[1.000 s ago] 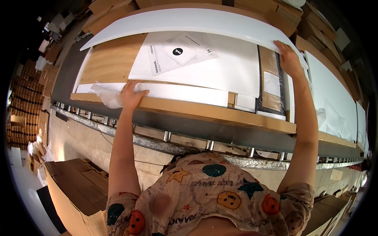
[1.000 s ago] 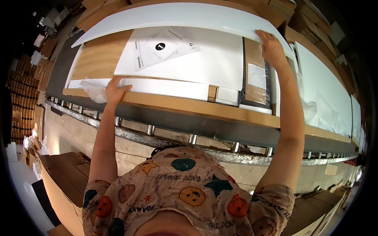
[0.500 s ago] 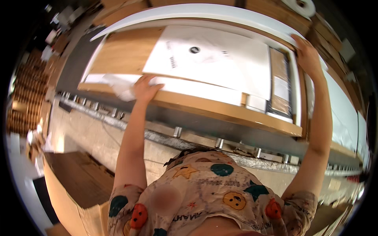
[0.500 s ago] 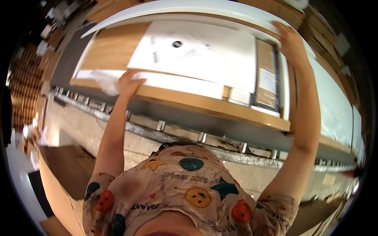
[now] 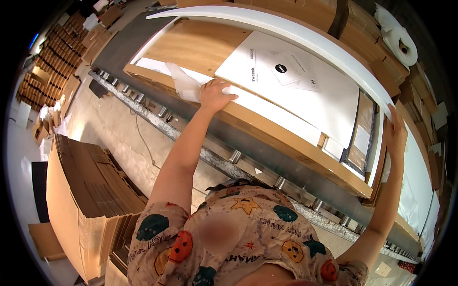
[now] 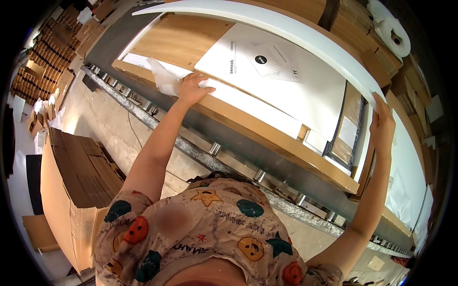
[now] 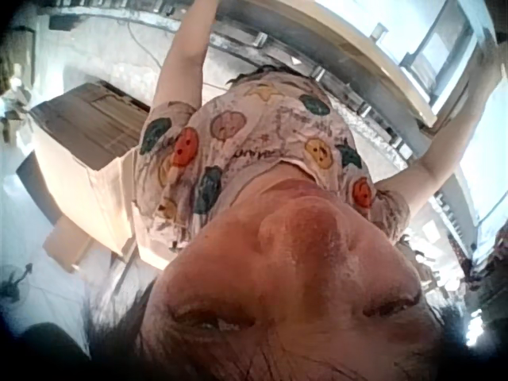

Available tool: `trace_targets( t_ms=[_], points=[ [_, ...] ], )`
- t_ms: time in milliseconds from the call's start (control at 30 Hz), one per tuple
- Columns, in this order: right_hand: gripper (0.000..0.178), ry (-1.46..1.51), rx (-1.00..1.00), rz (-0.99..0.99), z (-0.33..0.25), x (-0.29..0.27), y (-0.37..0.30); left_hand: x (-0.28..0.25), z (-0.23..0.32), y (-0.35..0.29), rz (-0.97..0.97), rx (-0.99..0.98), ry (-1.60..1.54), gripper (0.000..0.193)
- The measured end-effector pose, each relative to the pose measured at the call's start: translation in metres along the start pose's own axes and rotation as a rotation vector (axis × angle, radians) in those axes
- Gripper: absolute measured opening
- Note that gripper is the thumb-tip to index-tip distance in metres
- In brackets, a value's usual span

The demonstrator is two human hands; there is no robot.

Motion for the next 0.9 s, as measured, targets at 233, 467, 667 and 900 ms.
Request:
trace_targets(
  t_ms=[233,467,667,900],
  points=[
    [0.044,0.150,-0.015,0.032,-0.021,-0.005,-0.012,0.003,-0.005,0.003,0.019,0.040,0.046,0.055],
    [0.044,0.152,-0.201,0.086,-0.045,0.010,-0.020,0.012,-0.021,0.009,0.093,0.130,-0.001,0.054],
    [0.042,0.057,-0.200,0.054,-0.043,0.022,-0.033,-0.045,0.082,-0.029,0.513,0.753,-0.061,0.020],
    [0.041,0.007,-0.224,0.122,-0.037,0.018,-0.041,-0.082,0.192,0.006,0.514,0.872,0.278,0.044]
  ],
)
Point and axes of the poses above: each hand's wrist, its own y-axis towards the middle knuckle, its own x-axis out of the palm, z = x × y, the point moved 3 cm from there along y, towards the middle knuckle
